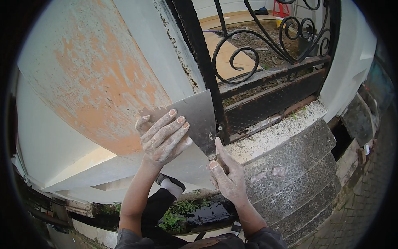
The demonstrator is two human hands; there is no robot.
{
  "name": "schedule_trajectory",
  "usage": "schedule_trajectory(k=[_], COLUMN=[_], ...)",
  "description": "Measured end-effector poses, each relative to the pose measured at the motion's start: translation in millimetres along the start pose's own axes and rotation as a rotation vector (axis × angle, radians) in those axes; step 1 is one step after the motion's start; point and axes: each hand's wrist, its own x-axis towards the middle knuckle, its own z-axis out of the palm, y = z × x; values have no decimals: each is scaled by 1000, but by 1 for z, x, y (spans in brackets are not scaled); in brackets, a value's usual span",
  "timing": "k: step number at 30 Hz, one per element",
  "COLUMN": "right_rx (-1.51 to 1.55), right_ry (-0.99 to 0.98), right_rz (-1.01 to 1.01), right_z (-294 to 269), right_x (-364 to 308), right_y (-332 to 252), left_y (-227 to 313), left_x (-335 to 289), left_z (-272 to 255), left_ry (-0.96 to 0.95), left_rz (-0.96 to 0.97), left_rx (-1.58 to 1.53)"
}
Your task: The person scrapes old paint or plaster from a wall using a putty knife.
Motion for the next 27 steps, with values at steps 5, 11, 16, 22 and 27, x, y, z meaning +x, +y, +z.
schedule_trajectory(k=[5,11,16,22,27], right_rx=[-9,-17,-26,-15,37], right_ry=[22,53,37,56,42], right_rz=[-13,6,-39,-45,-37], right_z=[5,5,4,13,14], right_x=[-1,-3,-8,-4,-3], right_y=[-4,1,8,-2,-3], left_y=[-6,0,1,-4,-4], left_x=[9,3,1,7,6], left_z=[-4,-5,-4,-8,-6], left_ry=[1,-58,-42,-52,-38], left_rz=[58,52,55,51,74], left_rx=[-31,-42,-57,-50,-71])
